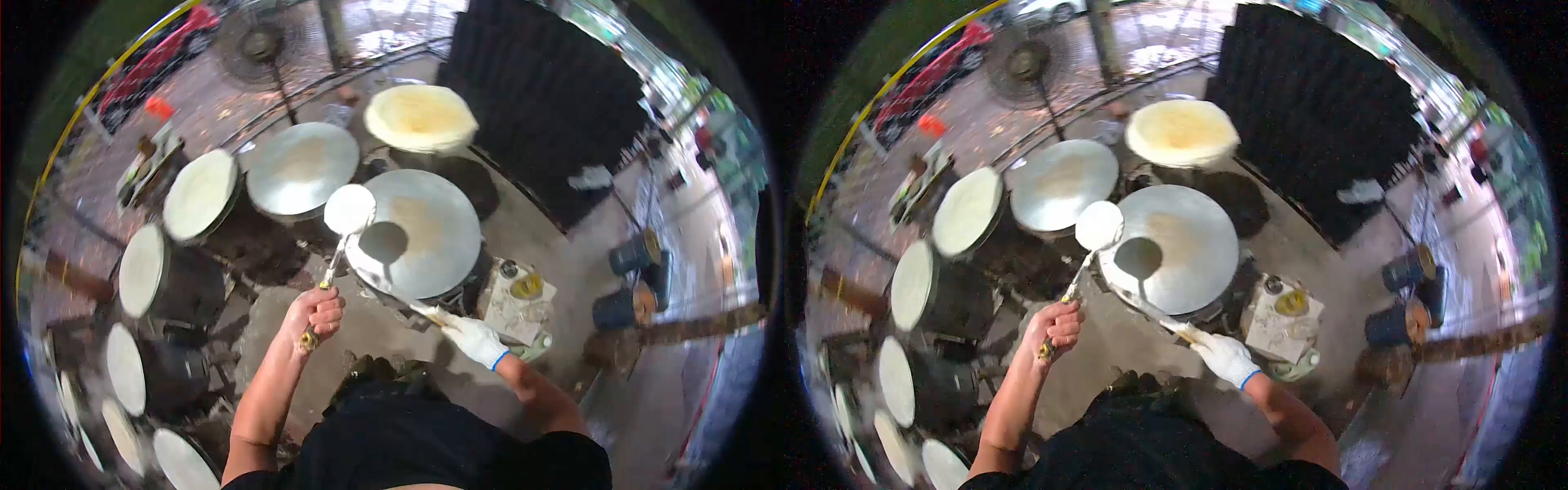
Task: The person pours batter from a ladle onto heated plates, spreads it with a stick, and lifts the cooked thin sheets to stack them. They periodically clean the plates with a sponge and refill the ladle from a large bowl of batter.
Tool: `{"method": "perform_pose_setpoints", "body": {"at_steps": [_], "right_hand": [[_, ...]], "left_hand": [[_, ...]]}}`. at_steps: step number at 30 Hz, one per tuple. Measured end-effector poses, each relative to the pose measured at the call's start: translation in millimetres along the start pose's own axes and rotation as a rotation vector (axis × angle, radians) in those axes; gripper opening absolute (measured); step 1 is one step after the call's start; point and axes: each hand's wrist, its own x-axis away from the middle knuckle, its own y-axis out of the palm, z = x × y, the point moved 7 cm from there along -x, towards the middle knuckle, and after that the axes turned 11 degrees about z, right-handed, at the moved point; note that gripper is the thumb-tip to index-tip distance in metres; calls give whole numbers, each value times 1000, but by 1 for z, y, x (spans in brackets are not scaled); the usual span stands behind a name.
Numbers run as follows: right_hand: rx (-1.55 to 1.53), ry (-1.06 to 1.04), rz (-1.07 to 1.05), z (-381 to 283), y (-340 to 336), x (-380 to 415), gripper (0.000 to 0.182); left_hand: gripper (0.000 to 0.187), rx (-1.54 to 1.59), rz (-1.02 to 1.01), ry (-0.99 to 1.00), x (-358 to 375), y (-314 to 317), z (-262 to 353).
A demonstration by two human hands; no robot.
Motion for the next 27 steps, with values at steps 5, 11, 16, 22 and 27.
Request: {"method": "perform_pose_setpoints", "body": {"at_steps": [5, 11, 16, 22, 27], "right_hand": [[-281, 172, 189, 6, 1, -7, 42], [-1396, 751, 734, 48, 46, -43, 39], [-1384, 796, 1073, 27, 80, -46, 39], [-184, 784, 1098, 20, 106, -34, 40], [-639, 861, 996, 19, 82, -95, 41]], "left_hand": [[12, -722, -41, 173, -43, 41, 7], [16, -1298, -37, 348, -153, 39, 0], [21, -1553, -209, 488, -249, -9, -7], [28, -2122, -243, 729, -280, 0, 22], [29, -2385, -283, 919, -303, 13, 67]]}}
